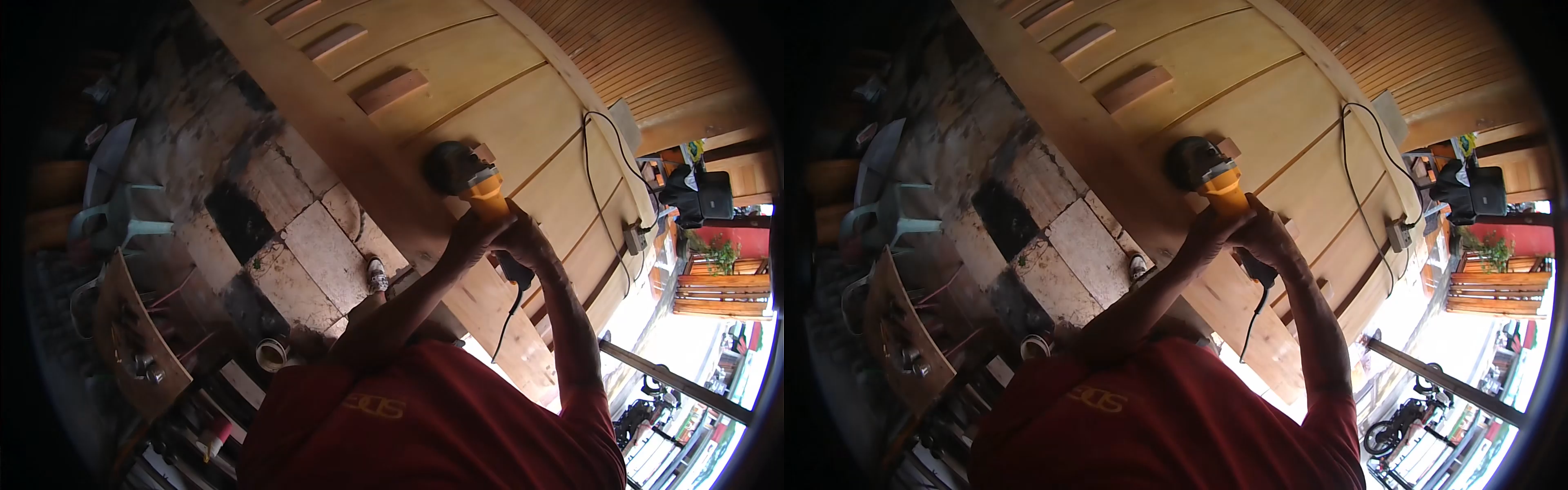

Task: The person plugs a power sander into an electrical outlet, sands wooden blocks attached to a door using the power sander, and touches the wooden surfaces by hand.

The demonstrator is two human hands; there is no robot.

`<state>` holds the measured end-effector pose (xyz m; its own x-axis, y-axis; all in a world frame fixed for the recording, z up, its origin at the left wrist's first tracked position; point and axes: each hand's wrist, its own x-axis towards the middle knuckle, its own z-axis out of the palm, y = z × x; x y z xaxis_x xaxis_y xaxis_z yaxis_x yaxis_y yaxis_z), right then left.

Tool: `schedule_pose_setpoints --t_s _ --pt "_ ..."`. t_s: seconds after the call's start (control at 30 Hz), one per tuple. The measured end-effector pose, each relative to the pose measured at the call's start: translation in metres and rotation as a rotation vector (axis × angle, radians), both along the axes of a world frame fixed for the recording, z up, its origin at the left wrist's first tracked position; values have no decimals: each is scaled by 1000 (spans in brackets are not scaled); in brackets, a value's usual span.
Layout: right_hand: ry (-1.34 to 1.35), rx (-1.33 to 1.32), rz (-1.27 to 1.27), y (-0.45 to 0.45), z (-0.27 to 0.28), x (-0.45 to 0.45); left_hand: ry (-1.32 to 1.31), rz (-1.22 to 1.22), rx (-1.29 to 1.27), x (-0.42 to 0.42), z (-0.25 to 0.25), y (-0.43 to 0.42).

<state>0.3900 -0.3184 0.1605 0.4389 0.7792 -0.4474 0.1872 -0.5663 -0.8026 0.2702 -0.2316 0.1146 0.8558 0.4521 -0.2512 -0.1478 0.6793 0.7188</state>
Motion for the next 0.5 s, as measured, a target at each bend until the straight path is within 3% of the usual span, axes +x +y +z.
schedule_pose_setpoints --t_s 0.2,0.33,0.5 --pt "-170 43 97 -3 -1 -13 32 30 67 -15 -6 -6" --pt "-233 -82 152 -5 11 -23 83 49 112 -25 -14 -16" --pt "-161 -41 84 -12 5 -15 93 41 144 -15 -20 -20"
